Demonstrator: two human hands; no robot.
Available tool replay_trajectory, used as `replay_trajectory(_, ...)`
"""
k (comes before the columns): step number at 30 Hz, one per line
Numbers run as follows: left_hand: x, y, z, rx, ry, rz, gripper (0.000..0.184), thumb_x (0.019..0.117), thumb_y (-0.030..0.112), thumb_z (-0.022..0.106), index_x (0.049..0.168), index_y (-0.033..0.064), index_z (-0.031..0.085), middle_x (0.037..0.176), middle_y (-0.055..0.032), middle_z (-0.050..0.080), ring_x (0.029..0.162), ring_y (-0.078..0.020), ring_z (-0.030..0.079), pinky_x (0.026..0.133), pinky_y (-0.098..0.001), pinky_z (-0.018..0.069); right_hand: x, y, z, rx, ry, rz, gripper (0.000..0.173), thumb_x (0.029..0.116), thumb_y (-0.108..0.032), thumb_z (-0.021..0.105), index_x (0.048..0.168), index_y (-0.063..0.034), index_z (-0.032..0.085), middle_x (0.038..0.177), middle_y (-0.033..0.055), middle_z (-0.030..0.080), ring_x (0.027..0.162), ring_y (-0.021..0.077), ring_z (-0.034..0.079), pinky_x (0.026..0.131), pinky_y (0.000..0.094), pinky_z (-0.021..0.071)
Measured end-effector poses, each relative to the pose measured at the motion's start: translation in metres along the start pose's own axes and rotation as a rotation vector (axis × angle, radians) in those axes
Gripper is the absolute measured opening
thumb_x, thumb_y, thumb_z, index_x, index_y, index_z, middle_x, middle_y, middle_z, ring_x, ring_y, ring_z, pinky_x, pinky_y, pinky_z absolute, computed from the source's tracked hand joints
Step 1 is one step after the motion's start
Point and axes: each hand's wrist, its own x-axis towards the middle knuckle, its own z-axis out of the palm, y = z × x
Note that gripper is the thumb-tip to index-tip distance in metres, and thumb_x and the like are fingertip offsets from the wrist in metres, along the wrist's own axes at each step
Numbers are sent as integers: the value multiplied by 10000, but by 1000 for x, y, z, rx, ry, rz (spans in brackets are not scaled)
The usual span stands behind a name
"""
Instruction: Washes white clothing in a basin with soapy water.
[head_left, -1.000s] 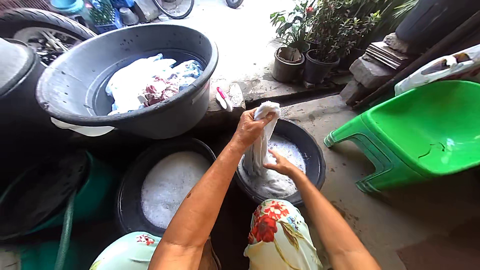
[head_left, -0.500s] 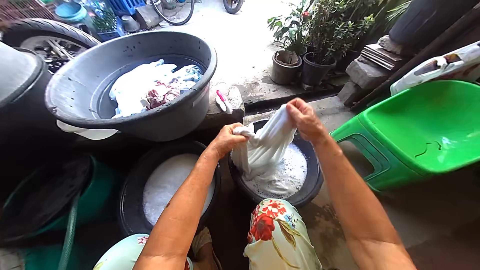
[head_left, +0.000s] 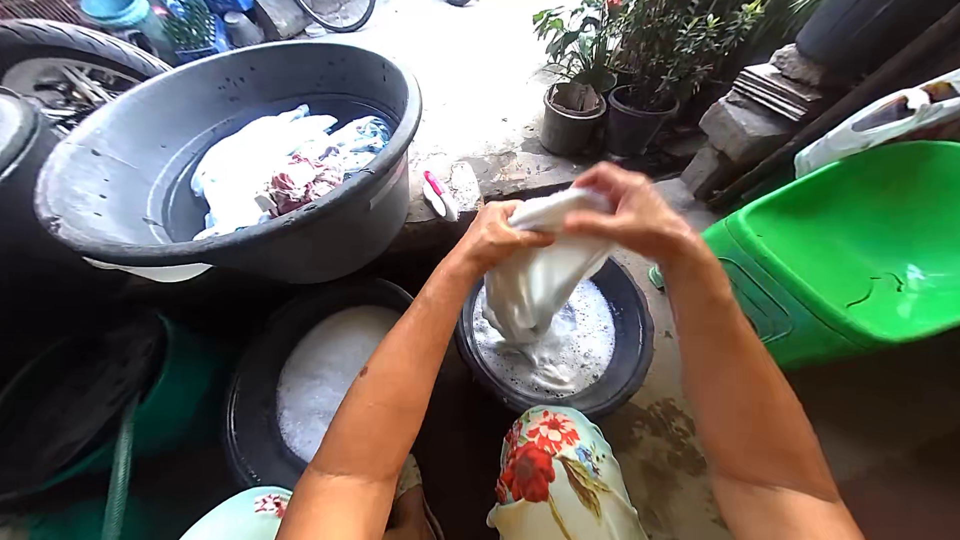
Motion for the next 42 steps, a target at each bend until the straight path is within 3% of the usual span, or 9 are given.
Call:
replay_trajectory(2, -4, -29, 9, -127, 45, -94, 300, 824, 109, 820, 1081, 9, 703, 972, -115, 736, 891, -193, 712, 847, -422, 598, -15, 71, 29, -128, -237, 271, 664, 683, -231, 938, 1253, -45, 653, 1037, 167, 713, 946, 308, 693, 849, 570, 576)
replay_trajectory(5, -9, -87, 30, -211, 100, -253, 305, 893, 114, 755, 1167, 21, 658, 1013, -128, 709, 892, -214, 688, 816, -430, 586, -32, 182, 86, -430, -536, 603, 370, 888, -324, 773, 1165, -80, 754, 1147, 246, 711, 1139, 457, 643, 965, 744, 446)
replay_trajectory(10, -5, -188, 80, 186, 43, -601, 554, 984, 240, 669, 1424, -52, 504, 1432, -323, 491, 1312, -416, 533, 1100, -543, 449, -52, 253, 176, -341, -482, 724, 904, 862, -628, 712, 1573, -152, 420, 1588, 268, 384, 1459, 493, 361, 1136, 718, 316)
replay_trajectory(18, -15, -272, 131, -148, 199, -899, 1154, 869, 294, 823, 1638, 50, -3, 1627, -300, 274, 1468, -408, 387, 1179, -544, 373, -117, 247, 227, -175, -382, 1169, 505, 1096, -251, 468, 1473, 85, 466, 1551, 277, 442, 1483, 390, 380, 1236, 510, 273)
replay_trajectory(23, -16, -273, 132, -425, 331, -1004, 700, 1046, 547, 499, 1460, -17, 508, 1469, -265, 524, 1378, -378, 498, 1123, -587, 408, -74, 226, 229, -17, -85, 820, 540, 1012, -232, 598, 1481, 16, 496, 1536, 220, 481, 1454, 314, 428, 1214, 476, 340)
replay_trajectory(29, -44, -245, 124, -642, 538, -745, 443, 1144, 214, 241, 1443, -41, 444, 1363, -205, 567, 1208, -220, 568, 1032, -374, 474, -50, 160, 253, -193, 62, 610, 541, 841, -299, 755, 1235, 66, 685, 1229, 273, 686, 1203, 428, 635, 1014, 628, 478)
replay_trajectory(35, -8, -257, 123, -714, 191, -649, 336, 1075, 229, 520, 1287, -28, 567, 1017, -146, 706, 906, -199, 701, 861, -405, 592, -22, 229, 184, -431, -101, 892, 531, 1049, -481, 442, 1386, -118, 633, 1319, 196, 674, 1258, 395, 616, 1040, 648, 445)
replay_trajectory(39, -3, -279, 118, -281, 286, -728, 593, 1006, 168, 644, 1510, -25, 399, 1393, -280, 561, 1274, -336, 580, 1094, -484, 469, -60, 284, 183, -312, -282, 943, 816, 987, -539, 584, 1588, -53, 322, 1515, 318, 447, 1361, 492, 490, 1107, 664, 394)
replay_trajectory(42, -10, -279, 123, 160, 3, -831, 801, 973, 216, 666, 1614, 18, 228, 1497, -295, 488, 1383, -411, 506, 1153, -561, 402, -85, 287, 206, -151, -332, 1098, 736, 1013, -445, 616, 1495, 80, 433, 1523, 315, 451, 1450, 434, 411, 1209, 567, 303)
